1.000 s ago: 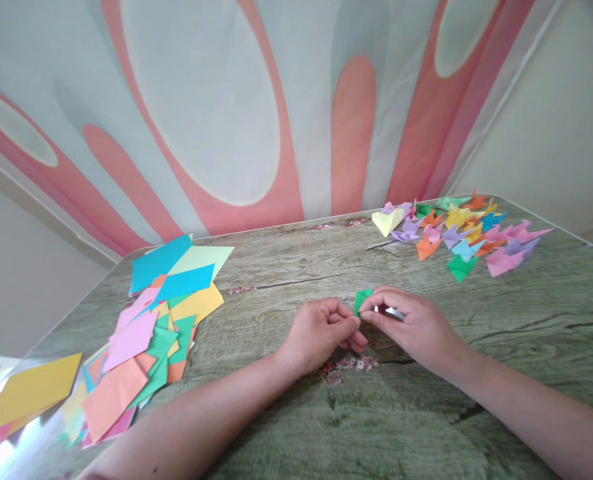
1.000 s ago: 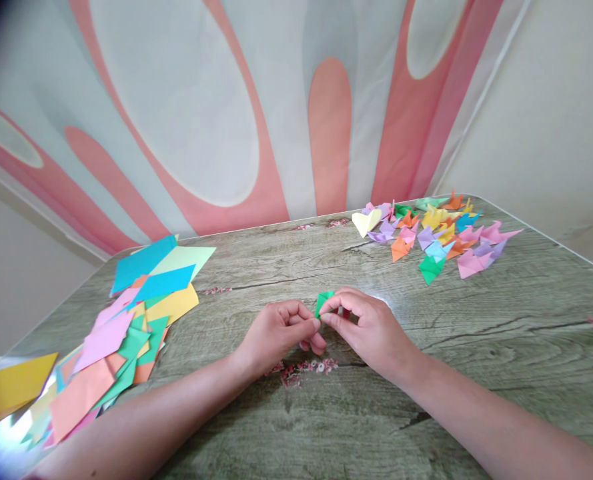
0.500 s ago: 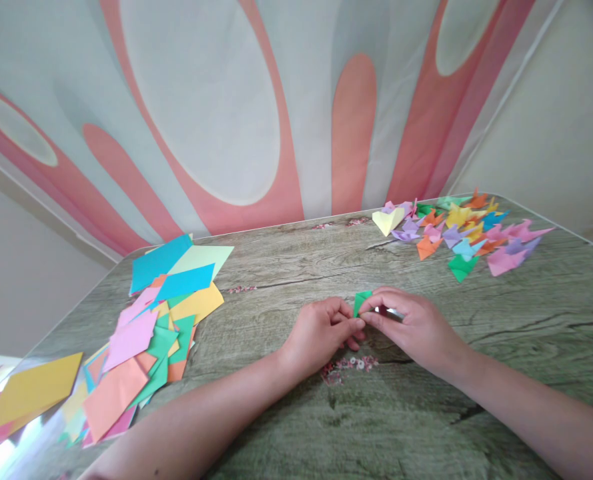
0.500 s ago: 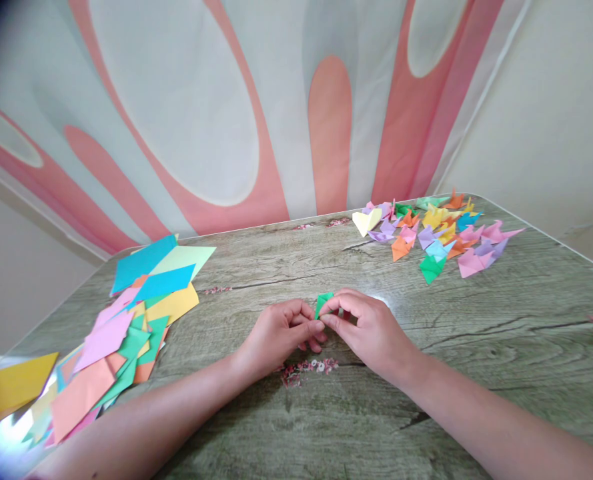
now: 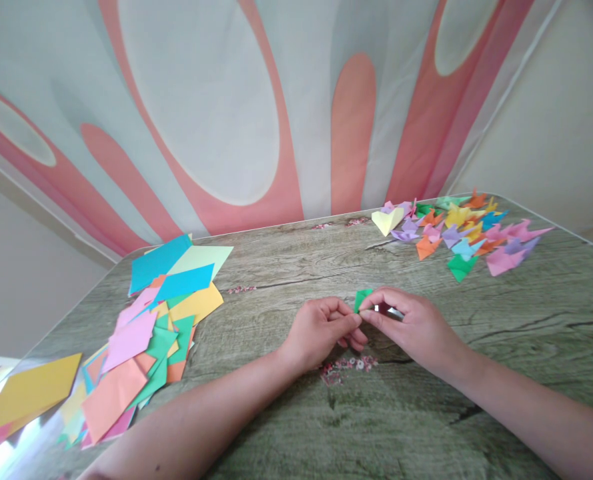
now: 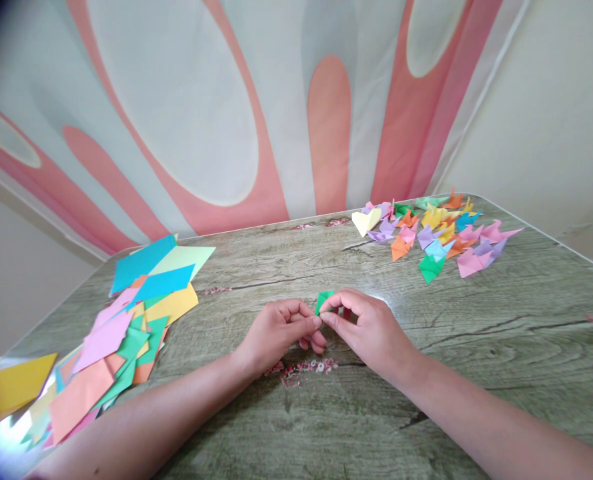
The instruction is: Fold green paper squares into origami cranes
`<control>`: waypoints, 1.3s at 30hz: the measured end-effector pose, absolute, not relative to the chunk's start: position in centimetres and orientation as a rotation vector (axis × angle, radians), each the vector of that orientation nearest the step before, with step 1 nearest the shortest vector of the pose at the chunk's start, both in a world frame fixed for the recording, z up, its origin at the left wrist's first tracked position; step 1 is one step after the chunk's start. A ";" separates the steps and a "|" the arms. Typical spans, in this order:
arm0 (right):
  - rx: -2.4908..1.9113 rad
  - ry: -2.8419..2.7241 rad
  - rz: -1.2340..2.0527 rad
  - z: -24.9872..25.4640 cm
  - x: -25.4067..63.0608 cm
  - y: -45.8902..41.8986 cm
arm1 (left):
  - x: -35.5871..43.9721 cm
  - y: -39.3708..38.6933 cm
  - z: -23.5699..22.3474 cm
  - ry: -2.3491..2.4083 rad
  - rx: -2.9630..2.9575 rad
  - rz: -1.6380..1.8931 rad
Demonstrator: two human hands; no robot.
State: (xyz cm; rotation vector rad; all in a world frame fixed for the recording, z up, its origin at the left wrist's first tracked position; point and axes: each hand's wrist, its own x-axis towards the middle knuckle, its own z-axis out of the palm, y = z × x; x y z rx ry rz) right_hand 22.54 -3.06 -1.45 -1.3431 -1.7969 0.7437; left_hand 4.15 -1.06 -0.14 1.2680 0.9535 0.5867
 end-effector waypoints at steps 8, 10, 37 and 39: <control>-1.400 -1.576 0.941 -1.8 22.5 -3.0 | 4.3 -0.9 0.2 0.979 1.259 0.654; -1.375 -1.532 1.001 -2.1 22.5 -3.0 | 4.3 -0.9 0.2 0.986 1.275 0.660; -1.247 -1.339 1.229 -2.7 22.3 -2.7 | 4.2 -0.8 0.2 0.950 1.282 0.514; -1.212 -1.366 1.289 -2.5 22.4 -2.7 | 4.1 -0.8 0.3 0.943 1.273 0.527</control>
